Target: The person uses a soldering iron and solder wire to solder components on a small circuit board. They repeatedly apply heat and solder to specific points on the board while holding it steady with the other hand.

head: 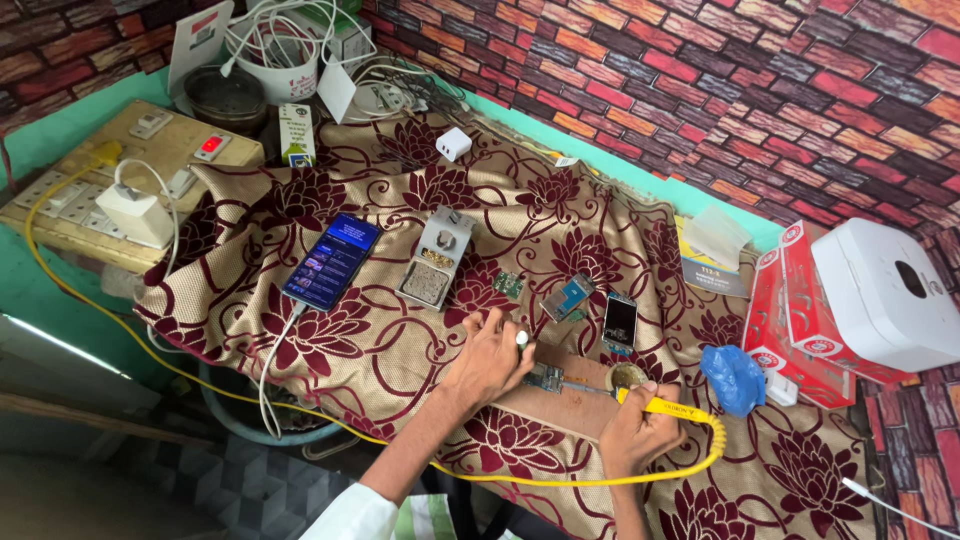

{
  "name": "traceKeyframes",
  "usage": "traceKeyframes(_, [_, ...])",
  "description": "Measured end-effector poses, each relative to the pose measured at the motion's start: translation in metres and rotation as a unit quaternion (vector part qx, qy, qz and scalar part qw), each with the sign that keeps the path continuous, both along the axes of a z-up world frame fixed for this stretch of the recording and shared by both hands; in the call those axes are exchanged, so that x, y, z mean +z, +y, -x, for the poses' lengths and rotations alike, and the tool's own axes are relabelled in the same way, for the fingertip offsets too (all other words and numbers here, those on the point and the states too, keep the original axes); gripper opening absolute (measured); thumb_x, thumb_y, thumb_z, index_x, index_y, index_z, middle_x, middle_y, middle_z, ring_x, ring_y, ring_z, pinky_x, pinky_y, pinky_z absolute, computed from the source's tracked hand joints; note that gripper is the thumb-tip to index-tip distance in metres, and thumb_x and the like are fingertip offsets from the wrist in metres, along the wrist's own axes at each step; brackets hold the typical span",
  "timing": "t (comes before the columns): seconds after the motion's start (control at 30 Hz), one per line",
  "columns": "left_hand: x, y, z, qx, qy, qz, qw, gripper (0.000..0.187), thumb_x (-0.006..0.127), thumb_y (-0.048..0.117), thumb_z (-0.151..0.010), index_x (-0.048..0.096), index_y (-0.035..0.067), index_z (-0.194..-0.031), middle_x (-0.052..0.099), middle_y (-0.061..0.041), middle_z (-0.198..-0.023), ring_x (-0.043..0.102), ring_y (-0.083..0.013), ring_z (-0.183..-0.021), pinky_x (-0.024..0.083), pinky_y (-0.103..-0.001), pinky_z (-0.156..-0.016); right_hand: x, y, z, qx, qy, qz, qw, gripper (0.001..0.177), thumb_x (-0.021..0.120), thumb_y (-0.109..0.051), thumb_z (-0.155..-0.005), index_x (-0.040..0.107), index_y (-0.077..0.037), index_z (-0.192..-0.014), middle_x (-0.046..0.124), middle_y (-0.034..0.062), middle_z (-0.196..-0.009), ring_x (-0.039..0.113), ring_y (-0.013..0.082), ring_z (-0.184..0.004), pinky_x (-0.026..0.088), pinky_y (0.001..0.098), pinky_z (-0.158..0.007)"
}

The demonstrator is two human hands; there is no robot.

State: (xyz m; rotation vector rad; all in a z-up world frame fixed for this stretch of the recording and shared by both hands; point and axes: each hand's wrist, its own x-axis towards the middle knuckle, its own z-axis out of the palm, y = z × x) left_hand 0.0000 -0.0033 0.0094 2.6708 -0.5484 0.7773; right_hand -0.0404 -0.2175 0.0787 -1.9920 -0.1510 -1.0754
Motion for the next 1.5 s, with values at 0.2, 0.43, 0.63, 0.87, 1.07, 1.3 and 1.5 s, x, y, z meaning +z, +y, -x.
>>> traceKeyframes(0.2, [0.002, 0.0, 0.0, 0.006, -0.03, -0.012, 0.999, 0.037, 0.05, 0.036, -0.104, 0.056, -0.001, -0.105, 0.064, -0.012, -0.083, 0.05, -0.0292, -0.106, 0.035, -0.057, -0.092, -0.005, -0.002, -0.002, -0.009, -0.022, 0.022, 0.999, 0.028, 0.054, -0.001, -0.102, 0.047, -0.003, -0.075, 0.053, 0.0043, -0.059, 0.044, 0.0095, -0.047, 0.035, 0.0292, -0.05])
traceKeyframes(0.43, [0.005, 0.001, 0.004, 0.001, -0.033, 0.02, 0.999, 0.035, 0.055, 0.033, -0.104, 0.053, -0.002, -0.106, 0.062, -0.011, -0.087, 0.05, -0.0296, -0.104, 0.036, -0.057, -0.093, -0.005, -0.002, 0.003, 0.0, -0.024, 0.009, 1.0, 0.026, 0.053, -0.001, -0.102, 0.047, -0.002, -0.077, 0.053, 0.0042, -0.06, 0.047, 0.0103, -0.05, 0.034, 0.0292, -0.05])
traceKeyframes(0.63, [0.008, 0.0, 0.005, -0.015, -0.033, 0.035, 0.999, 0.033, 0.059, 0.031, -0.101, 0.051, -0.001, -0.103, 0.06, -0.013, -0.091, 0.049, -0.0305, -0.101, 0.036, -0.058, -0.092, 0.0, -0.004, 0.0, 0.017, -0.021, 0.03, 0.999, 0.026, 0.055, -0.002, -0.1, 0.047, -0.002, -0.075, 0.053, 0.0059, -0.057, 0.046, 0.0115, -0.045, 0.034, 0.0307, -0.047])
traceKeyframes(0.87, [0.015, 0.003, 0.008, -0.025, -0.067, 0.026, 0.997, 0.034, 0.062, 0.029, -0.099, 0.05, -0.003, -0.1, 0.06, -0.015, -0.092, 0.048, -0.0346, -0.102, 0.037, -0.058, -0.088, 0.028, 0.005, -0.006, 0.065, 0.064, 0.08, 0.993, 0.021, 0.059, -0.011, -0.103, 0.055, 0.0, -0.085, 0.057, 0.007, -0.06, 0.052, 0.0133, -0.048, 0.038, 0.0323, -0.047])
traceKeyframes(1.07, [0.015, 0.001, 0.005, -0.022, -0.026, -0.014, 0.999, 0.034, 0.064, 0.028, -0.096, 0.051, -0.004, -0.099, 0.059, -0.015, -0.087, 0.046, -0.0354, -0.1, 0.038, -0.057, -0.083, 0.045, 0.007, -0.008, 0.061, 0.192, 0.045, 0.978, 0.022, 0.058, -0.02, -0.104, 0.063, 0.001, -0.101, 0.061, 0.0142, -0.069, 0.056, 0.0211, -0.06, 0.044, 0.037, -0.057])
traceKeyframes(1.3, [0.013, 0.0, 0.003, -0.032, -0.006, 0.042, 0.999, 0.031, 0.06, 0.026, -0.101, 0.05, -0.003, -0.096, 0.057, -0.015, -0.086, 0.048, -0.0315, -0.099, 0.039, -0.056, -0.085, 0.044, -0.002, 0.0, 0.069, 0.113, 0.136, 0.982, 0.025, 0.043, -0.017, -0.108, 0.062, -0.003, -0.102, 0.07, 0.0177, -0.085, 0.065, 0.0356, -0.075, 0.048, 0.0479, -0.07])
traceKeyframes(1.5, [0.011, -0.002, 0.005, -0.038, -0.049, 0.051, 0.997, 0.028, 0.06, 0.024, -0.098, 0.052, -0.002, -0.092, 0.059, -0.016, -0.086, 0.049, -0.0349, -0.099, 0.038, -0.057, -0.083, 0.054, 0.002, 0.009, -0.027, 0.243, 0.172, 0.954, 0.027, 0.047, -0.024, -0.103, 0.055, 0.0, -0.112, 0.067, 0.0199, -0.072, 0.065, 0.0424, -0.068, 0.048, 0.0541, -0.063])
